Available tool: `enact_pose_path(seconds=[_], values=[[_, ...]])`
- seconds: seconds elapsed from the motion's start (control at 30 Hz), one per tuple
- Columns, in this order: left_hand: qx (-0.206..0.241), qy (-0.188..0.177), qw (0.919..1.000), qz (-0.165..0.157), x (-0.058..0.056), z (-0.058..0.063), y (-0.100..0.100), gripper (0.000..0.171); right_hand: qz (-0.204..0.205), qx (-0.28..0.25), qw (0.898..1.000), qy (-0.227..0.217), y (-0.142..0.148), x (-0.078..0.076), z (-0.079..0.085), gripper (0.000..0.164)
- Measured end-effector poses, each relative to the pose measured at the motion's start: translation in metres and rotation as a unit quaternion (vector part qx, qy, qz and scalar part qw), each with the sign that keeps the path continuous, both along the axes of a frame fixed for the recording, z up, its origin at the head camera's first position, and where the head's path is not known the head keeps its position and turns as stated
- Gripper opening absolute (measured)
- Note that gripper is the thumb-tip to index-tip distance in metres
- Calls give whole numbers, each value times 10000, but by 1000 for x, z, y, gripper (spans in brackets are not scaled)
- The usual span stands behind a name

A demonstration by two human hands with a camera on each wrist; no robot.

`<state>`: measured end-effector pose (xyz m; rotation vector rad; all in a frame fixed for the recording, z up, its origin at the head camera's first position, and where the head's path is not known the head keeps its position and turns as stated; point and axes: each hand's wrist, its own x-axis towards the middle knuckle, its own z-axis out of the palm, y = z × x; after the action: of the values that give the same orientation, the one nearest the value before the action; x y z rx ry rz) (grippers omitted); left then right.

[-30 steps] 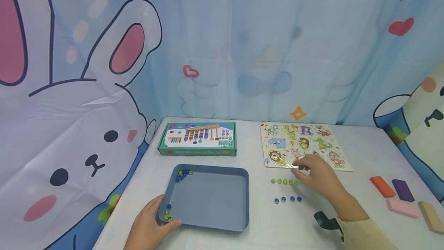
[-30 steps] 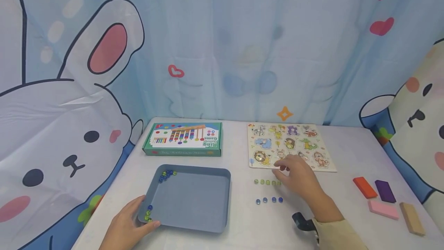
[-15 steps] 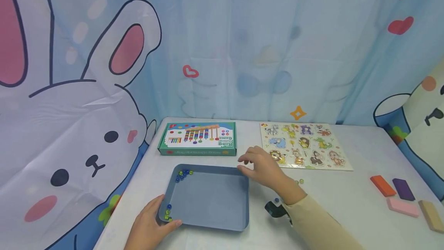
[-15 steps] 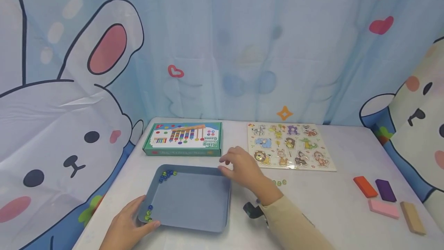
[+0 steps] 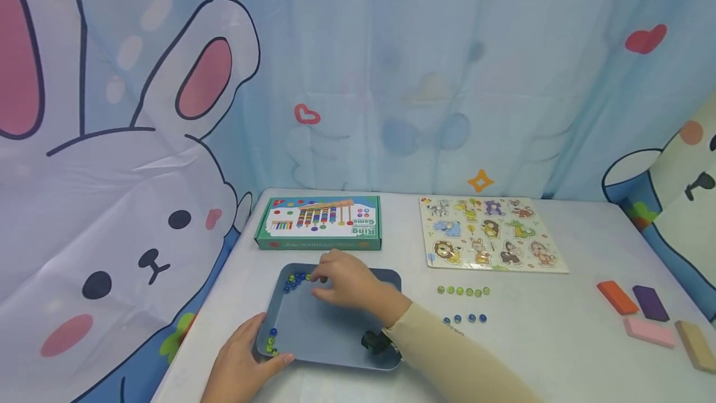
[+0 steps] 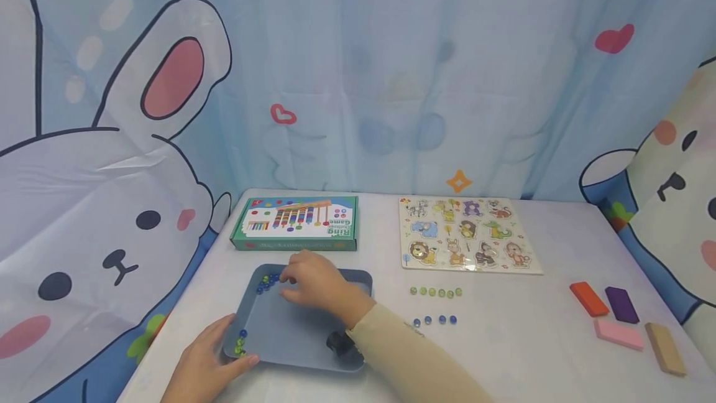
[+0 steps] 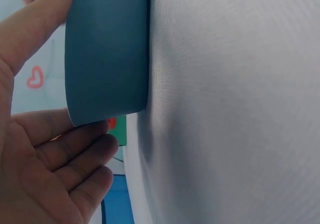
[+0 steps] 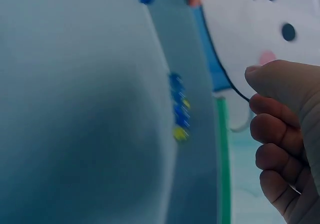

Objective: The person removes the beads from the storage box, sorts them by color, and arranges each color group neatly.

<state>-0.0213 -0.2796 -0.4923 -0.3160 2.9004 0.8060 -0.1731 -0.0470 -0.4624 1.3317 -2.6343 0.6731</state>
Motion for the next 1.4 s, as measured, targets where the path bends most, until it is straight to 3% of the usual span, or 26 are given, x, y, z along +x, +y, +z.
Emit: enact_pose_path(seconds=[0.33, 0.53, 0.97, 1.4], values=[[55, 281, 9995, -136, 0, 0, -3, 120, 743, 691, 9941, 377, -52, 10, -14, 23], [110, 228, 9996, -131, -1, 0, -4, 120, 966, 1010, 9899, 230, -70, 13, -18, 22], [93, 343, 9991, -239, 2, 1, -4, 118, 1215, 1338, 9833, 224, -84, 14, -29, 23], [54, 391, 9991, -185, 3, 1, -2, 117, 1453, 1310, 9807, 51, -87, 15, -36, 14]])
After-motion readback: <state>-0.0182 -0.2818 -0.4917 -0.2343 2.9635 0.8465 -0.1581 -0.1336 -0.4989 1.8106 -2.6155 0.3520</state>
